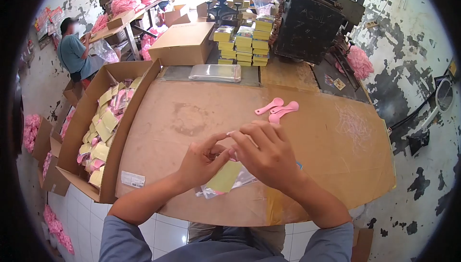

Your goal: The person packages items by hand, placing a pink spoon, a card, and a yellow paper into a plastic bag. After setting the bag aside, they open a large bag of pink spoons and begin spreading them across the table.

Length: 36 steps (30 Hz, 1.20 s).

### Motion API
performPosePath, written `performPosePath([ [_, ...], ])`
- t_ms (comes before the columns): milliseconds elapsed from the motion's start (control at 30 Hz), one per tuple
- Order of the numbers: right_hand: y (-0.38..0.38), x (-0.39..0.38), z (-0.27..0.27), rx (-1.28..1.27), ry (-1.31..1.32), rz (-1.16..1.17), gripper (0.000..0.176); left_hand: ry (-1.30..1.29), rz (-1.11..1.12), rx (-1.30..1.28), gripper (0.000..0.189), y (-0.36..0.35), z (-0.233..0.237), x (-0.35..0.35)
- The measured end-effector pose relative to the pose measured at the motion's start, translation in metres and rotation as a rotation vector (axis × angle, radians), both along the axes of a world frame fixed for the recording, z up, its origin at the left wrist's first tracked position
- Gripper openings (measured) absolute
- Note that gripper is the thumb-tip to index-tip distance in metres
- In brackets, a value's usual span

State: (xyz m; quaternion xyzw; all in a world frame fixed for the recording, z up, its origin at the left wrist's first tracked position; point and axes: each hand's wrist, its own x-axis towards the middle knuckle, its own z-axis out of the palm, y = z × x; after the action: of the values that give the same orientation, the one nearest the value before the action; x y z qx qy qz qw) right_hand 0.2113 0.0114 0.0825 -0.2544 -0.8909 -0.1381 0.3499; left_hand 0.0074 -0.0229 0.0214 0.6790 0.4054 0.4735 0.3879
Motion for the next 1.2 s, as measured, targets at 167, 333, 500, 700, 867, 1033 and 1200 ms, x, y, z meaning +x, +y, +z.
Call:
performPosePath([
  [167, 0.009, -0.015, -0.005, 0.065, -0.008, 0.007, 0.027, 0.065, 0.020, 0.028, 0.043, 0.000, 0.001, -0.002],
  [333, 0.020, -0.011, -0.008, -0.123, 0.084, 0.009, 0.017, 0.073, 0.003, 0.073, 0.046, 0.001, -0.002, -0.001],
  [500, 0.027, 0.031, 0.022, -0.729, 0.440, -0.027, 0.007, 0.022, -0.023, -0.033, 0.041, -0.001, 0.003, 0.000],
  [700, 0.081, 0.258, 0.019, -1.273, 0.829, 0.851, 0.019, -0.244, -0.039, -0.213, 0.032, 0.006, -0.001, 0.000],
  [867, 0.102, 0.386, -0.083, -0.132, 0.164, -0.918, 0.038, -0.303, -0.033, -0.276, 0.029, 0.009, -0.001, 0.000],
  [1033, 0.057, 0.243, -0.011, -0.529, 0.195, -0.923, 0.031, -0.389, -0.098, -0.310, 0.029, 0.015, -0.007, 0.001],
  [1200, 0.038, 0.099, -0.020, -1.023, 0.273, -0.009, 0.037, -0.353, -0.070, -0.344, 0.027, 0.019, -0.009, -0.002],
])
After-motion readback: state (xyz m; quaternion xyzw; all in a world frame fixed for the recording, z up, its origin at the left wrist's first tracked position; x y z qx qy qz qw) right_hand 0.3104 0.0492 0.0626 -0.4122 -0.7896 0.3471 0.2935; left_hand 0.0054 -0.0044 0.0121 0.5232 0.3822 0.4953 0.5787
